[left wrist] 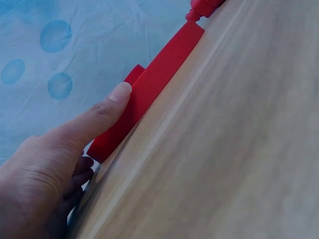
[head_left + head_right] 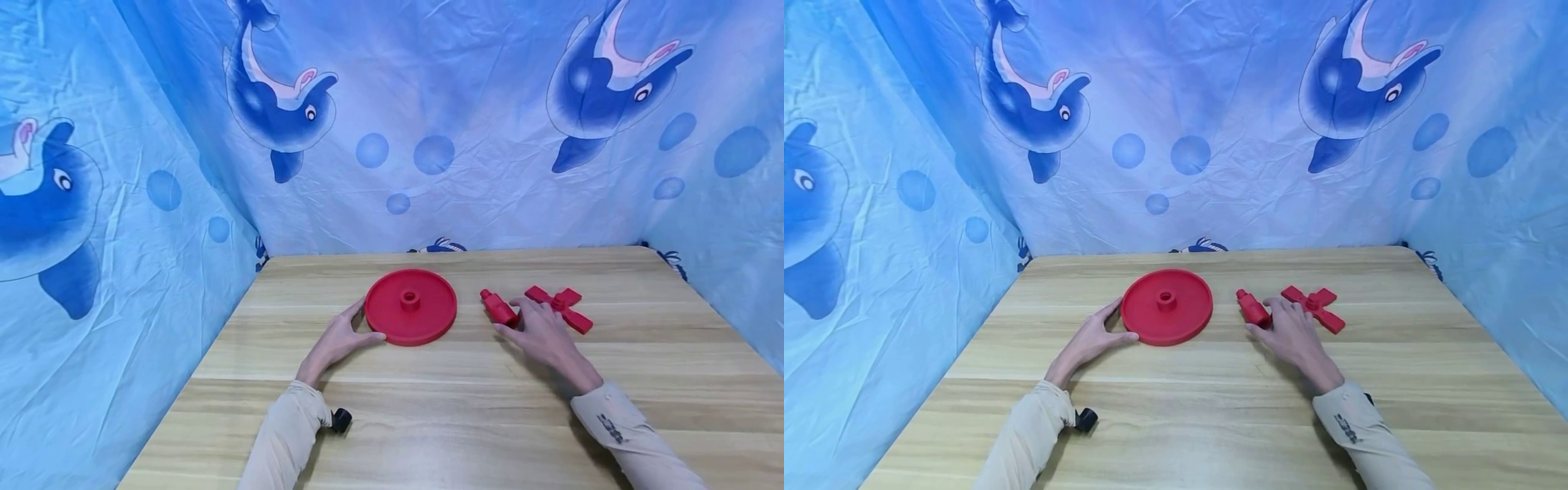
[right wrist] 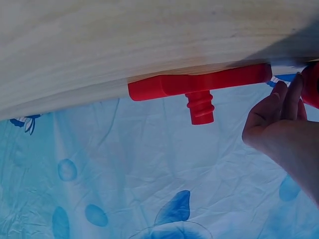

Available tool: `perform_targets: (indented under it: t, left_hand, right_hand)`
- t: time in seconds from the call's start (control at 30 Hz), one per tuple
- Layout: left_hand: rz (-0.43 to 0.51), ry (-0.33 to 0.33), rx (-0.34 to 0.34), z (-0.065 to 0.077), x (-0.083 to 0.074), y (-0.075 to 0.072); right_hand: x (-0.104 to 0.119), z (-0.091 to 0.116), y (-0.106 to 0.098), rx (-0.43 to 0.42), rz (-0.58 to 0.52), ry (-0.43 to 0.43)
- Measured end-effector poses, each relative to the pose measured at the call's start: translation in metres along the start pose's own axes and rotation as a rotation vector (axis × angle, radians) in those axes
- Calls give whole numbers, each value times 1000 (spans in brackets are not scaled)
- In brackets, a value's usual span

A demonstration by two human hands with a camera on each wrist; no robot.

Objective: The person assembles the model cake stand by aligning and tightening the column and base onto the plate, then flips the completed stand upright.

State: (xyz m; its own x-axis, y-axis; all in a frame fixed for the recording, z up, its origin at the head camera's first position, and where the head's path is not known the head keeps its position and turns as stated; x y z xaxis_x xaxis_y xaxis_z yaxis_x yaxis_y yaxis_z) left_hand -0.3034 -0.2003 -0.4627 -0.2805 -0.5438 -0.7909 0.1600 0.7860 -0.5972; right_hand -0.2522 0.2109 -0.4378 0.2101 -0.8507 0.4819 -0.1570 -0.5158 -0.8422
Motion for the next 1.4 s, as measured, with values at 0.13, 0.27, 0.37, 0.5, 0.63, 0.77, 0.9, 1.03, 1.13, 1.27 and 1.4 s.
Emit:
perform_targets:
  t: [0.13,0.27,0.37,0.5,0.63,0.77,0.9,1.03,1.13,1.27,1.4]
  left_hand:
    - [-10,-3,-5,0,1,0]
    - [-20,-20,-10,-1,2,-1]
    - [-14,-27,-10,-1,2,-1]
    - [-18,-31,-15,0,2,-1]
    - [-36,-34,-20,0,2,-2]
    - [-49,-33,-17,0,1,-1]
    - [-48,-36,-15,0,1,-1]
    - [-51,-36,-17,0,0,-1]
    - [-55,-37,-17,0,-1,-1]
    - [-52,-33,-16,0,-1,-1]
    - [-44,-35,-12,0,0,-1]
  right_hand:
    - [1,-1,2,2,2,19]
    - [1,-2,3,-3,5,17]
    - [1,-3,3,-2,-1,12]
    - [0,-4,3,-6,-30,5]
    - [0,-5,1,-36,-57,-8]
    - [0,-7,-2,-92,-66,-18]
    - [1,-8,-3,-157,-81,-39]
    - [3,-10,-3,-212,-90,-80]
    - [7,-11,-4,-216,-108,-94]
    - [13,-13,-7,-196,-165,-93]
    - [21,-17,-7,-177,-217,-90]
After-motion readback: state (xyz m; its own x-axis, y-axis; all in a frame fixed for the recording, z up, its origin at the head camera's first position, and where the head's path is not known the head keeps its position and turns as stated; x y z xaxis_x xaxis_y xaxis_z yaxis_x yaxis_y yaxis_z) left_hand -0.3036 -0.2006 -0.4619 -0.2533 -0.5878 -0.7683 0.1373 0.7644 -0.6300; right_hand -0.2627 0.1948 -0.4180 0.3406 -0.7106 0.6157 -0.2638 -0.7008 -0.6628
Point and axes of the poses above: each hand's wrist, its own z-axis away from the middle knuckle, its own y-axis out of the palm, x = y × z, the point moved 1 cm from there along -z, towards the middle knuckle
